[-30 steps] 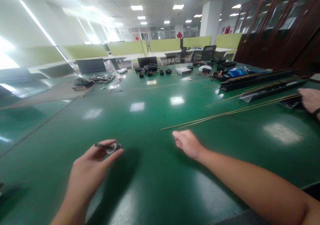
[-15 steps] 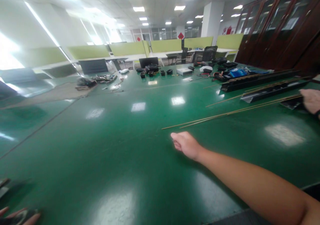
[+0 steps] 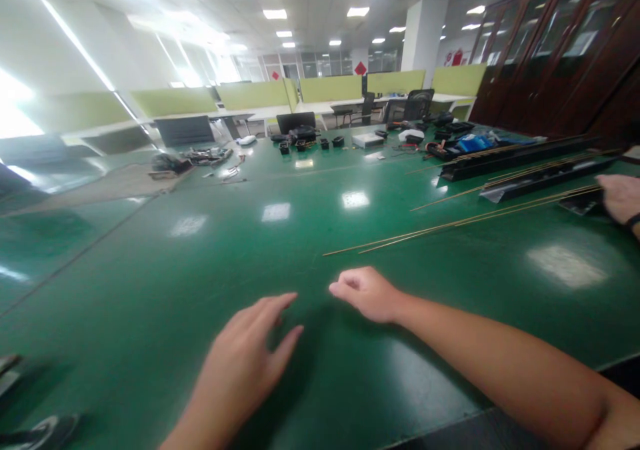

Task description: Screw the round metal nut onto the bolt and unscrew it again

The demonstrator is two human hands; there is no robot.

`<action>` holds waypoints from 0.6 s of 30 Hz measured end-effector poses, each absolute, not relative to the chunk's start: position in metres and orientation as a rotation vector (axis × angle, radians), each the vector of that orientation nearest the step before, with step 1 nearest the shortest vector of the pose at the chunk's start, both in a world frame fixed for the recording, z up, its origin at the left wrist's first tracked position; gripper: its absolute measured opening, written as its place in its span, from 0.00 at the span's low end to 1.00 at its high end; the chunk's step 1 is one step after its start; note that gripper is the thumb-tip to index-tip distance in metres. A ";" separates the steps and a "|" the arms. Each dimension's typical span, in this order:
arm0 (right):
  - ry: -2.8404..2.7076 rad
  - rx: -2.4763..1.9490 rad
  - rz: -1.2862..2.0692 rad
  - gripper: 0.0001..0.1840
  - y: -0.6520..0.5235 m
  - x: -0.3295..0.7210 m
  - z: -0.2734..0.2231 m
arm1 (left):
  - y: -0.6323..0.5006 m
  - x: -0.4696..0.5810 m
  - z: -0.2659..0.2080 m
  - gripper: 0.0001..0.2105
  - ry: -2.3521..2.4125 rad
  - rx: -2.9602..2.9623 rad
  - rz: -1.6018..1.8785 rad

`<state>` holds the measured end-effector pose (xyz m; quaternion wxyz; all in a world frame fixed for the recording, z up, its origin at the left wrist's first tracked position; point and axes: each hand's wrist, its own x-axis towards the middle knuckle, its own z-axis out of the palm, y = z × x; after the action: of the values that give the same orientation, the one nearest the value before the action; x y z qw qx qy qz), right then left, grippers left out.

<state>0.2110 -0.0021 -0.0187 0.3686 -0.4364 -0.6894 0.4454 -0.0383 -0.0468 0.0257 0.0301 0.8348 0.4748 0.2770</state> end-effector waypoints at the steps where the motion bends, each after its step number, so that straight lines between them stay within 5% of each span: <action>1: -1.800 -1.114 1.117 0.22 -0.003 0.211 -0.019 | -0.044 -0.022 0.020 0.21 1.365 2.664 0.767; 10: -1.919 -1.096 1.047 0.18 -0.008 0.210 -0.019 | -0.029 0.027 0.016 0.08 1.096 2.676 0.775; 18: -1.825 -1.036 1.265 0.12 -0.007 0.211 -0.017 | -0.039 -0.029 0.017 0.15 1.402 2.365 0.996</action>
<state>0.2111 -0.0072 -0.0167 0.3388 -0.3976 -0.7008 0.4858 -0.0289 -0.0395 0.0168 0.1087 0.8040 0.4766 0.3386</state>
